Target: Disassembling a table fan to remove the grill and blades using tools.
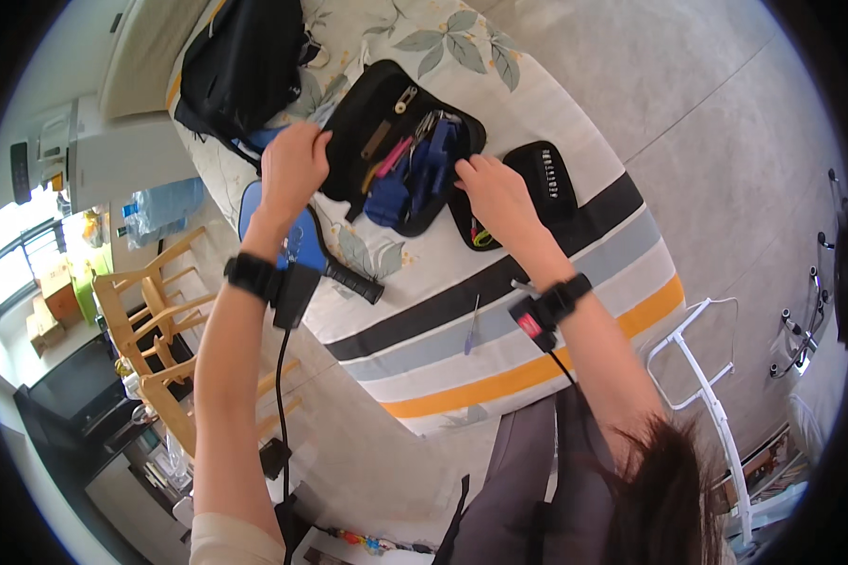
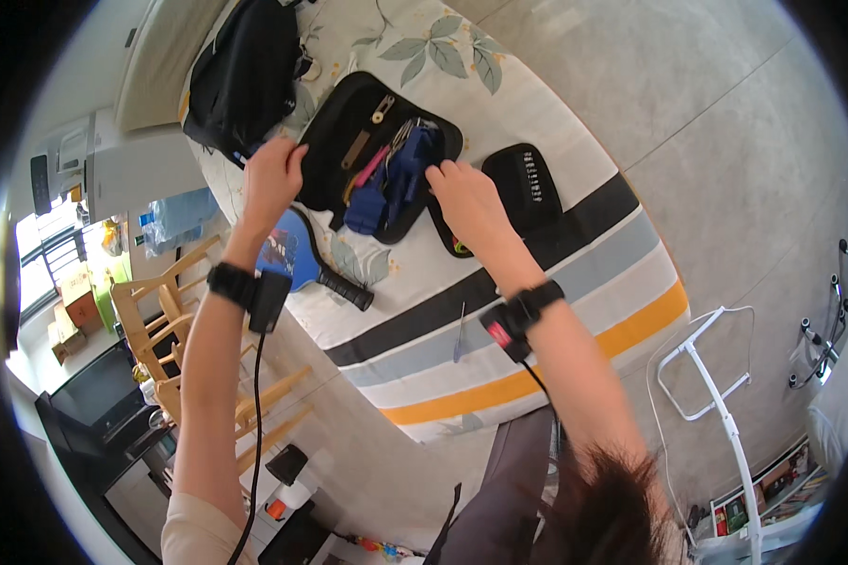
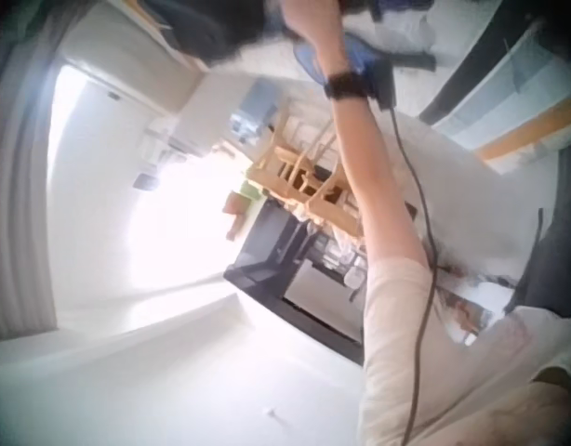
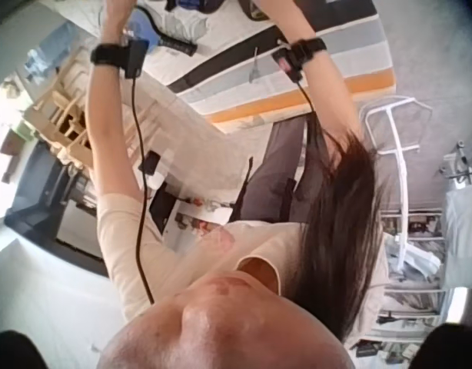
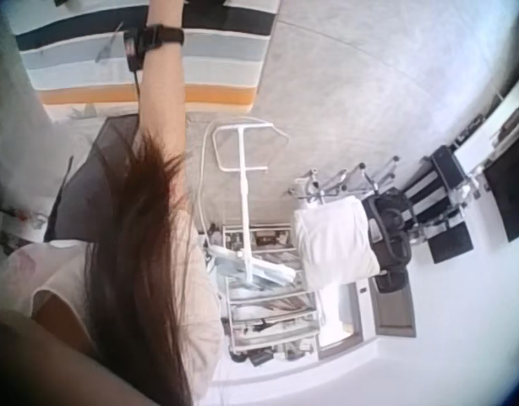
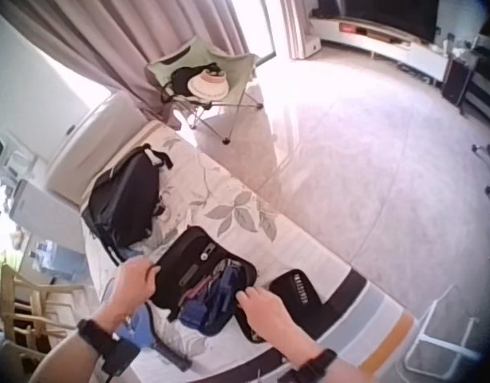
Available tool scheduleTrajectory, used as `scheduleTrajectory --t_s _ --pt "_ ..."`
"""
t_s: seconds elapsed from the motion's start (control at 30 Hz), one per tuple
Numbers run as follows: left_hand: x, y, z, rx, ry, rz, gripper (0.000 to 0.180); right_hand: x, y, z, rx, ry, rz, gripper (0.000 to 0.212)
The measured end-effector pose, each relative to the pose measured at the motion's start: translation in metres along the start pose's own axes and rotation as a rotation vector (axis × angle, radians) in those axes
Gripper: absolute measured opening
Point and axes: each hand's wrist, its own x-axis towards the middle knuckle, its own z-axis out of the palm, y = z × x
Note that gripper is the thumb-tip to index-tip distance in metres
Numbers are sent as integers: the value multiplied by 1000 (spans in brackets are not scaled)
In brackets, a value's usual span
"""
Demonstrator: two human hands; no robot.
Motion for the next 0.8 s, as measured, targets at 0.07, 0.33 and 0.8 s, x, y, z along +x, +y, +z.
scheduleTrajectory --t_s 0.07,0.33,0.8 --pt "-43 9 -7 -83 -37 -105 15 -34 -9 -20 51 -4 -46 13" --pt "-203 93 -31 -477 -199 -472 11 -195 -19 -66 191 -237 -71 19" --pt "-332 237 40 -669 -177 -842 13 -280 -6 -65 -46 -86 308 19"
